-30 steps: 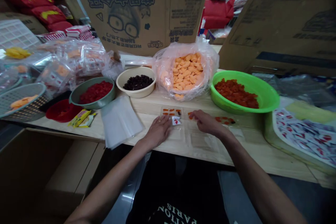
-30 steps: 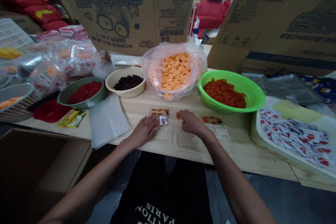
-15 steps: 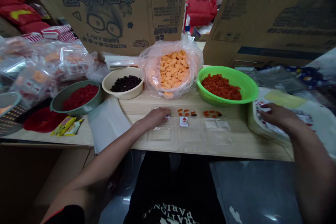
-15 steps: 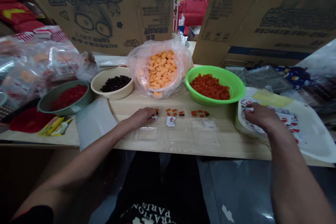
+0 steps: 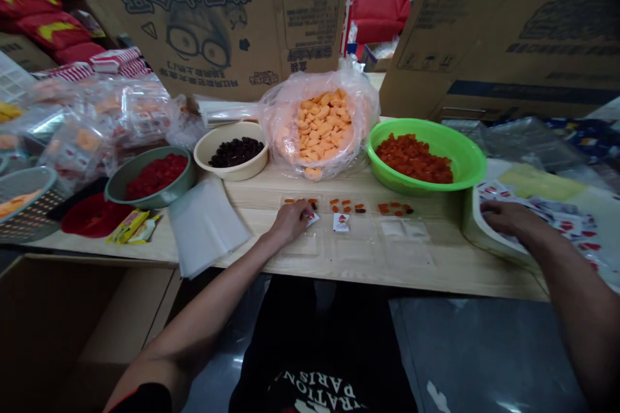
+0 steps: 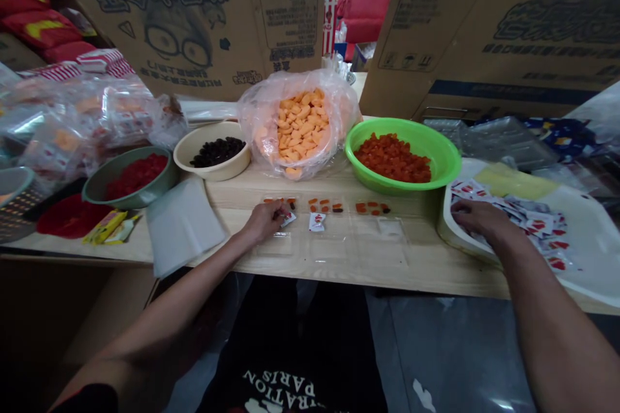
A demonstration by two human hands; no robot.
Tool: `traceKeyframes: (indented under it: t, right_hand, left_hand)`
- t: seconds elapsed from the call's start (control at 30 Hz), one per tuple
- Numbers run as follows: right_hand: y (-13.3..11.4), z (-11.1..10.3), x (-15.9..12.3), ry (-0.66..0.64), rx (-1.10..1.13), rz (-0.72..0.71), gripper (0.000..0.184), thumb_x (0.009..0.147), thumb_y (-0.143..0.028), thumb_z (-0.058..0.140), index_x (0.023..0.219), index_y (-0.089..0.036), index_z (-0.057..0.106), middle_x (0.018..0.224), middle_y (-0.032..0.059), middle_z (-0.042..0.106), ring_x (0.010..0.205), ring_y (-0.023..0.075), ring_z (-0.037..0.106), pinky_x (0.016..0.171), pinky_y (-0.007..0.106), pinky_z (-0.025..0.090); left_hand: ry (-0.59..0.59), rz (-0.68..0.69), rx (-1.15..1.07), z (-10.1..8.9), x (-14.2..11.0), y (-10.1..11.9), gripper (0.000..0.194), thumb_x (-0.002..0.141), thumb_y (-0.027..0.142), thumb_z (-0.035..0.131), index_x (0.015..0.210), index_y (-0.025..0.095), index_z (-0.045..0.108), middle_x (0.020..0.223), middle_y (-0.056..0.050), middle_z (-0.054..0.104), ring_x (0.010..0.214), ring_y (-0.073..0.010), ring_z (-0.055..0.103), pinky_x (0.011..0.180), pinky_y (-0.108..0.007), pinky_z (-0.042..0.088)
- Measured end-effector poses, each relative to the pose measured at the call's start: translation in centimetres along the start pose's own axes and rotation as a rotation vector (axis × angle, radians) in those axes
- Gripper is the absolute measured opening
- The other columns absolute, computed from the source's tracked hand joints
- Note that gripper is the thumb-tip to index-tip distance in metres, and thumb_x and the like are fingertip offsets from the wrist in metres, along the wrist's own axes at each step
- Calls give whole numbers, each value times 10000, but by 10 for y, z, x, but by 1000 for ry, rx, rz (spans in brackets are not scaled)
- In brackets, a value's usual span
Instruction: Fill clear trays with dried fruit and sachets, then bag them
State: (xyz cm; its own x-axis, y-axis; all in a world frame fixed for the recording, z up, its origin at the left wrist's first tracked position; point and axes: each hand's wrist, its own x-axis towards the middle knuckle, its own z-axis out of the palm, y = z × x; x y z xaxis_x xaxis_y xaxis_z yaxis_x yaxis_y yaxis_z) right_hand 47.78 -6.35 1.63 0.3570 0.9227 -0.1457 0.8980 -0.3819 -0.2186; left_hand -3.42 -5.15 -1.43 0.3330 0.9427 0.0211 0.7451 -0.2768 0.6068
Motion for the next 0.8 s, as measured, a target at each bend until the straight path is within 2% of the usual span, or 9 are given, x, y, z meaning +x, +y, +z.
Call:
traceKeyframes:
  t: [0.1,0.2,0.27,0.33,0.4,0.47,0.53,0.67,0.8]
  right_hand:
    - [2,-9,-12,-31,47,157,424,793,-165,534,1187,-139,687,1043,199,713,827,262,644,713,359,437]
    - [-19,-17,-38,278,41,285,632,828,-258,572,1423,-65,481,1111,271,673,922,328,642,735,403,423]
    - [-46,-18,-58,407,73,235,578,850,-301,559,1381,-83,494,1057,251,684,895,328,646,716,395,421]
    - [-79,-10,-75,326,123,7,377,864,-282,513,1211,-160,595,966,174,698,796,280,637,677,355,422]
    - [-114,5,-85,96,167,-255,215,860,-245,486,1012,-204,632,844,100,686,684,225,597,638,314,416]
    - [-146,24,-88,-115,158,-484,126,853,-216,486,849,-214,612,768,67,665,656,200,568,626,291,403]
    - [-171,43,-86,-220,114,-614,114,827,-187,525,732,-213,582,744,60,660,676,193,566,633,280,388]
    - [-195,57,-80,-308,53,-678,64,809,-180,596,784,-207,648,757,63,679,687,195,576,634,277,368]
    - [-177,32,-74,-173,5,-570,157,849,-173,543,917,-197,682,857,90,706,742,214,600,664,293,377]
  left_hand:
    - [25,152,169,-1,-8,0,274,804,23,543,944,179,719,1021,-95,660,1004,-247,610,888,-373,503]
    - [-13,355,297,1,-22,-3,292,886,72,507,1094,161,691,1221,-151,616,1154,-287,572,980,-453,503]
    - [-56,440,303,6,-29,-7,299,940,100,465,1153,153,667,1289,-163,611,1220,-285,565,1033,-469,497]
    - [-52,465,244,11,-33,-14,300,975,130,437,1170,161,663,1309,-158,625,1277,-273,558,1072,-466,491]
    - [-38,472,168,14,-35,-20,303,985,147,436,1187,176,660,1310,-144,644,1330,-258,540,1107,-463,476]
    - [-48,469,134,15,-35,-24,336,974,133,438,1243,188,632,1313,-131,655,1356,-247,528,1150,-488,434]
    - [-59,461,158,13,-34,-24,405,952,104,439,1325,183,575,1351,-140,637,1373,-250,515,1194,-533,362]
    - [-12,473,253,9,-25,-3,513,901,52,454,1399,161,514,1491,-168,513,1479,-290,363,1222,-559,278]
    - [-224,644,342,11,-1,29,617,804,-39,481,1353,232,559,1574,-83,430,1526,-303,250,1195,-531,302]
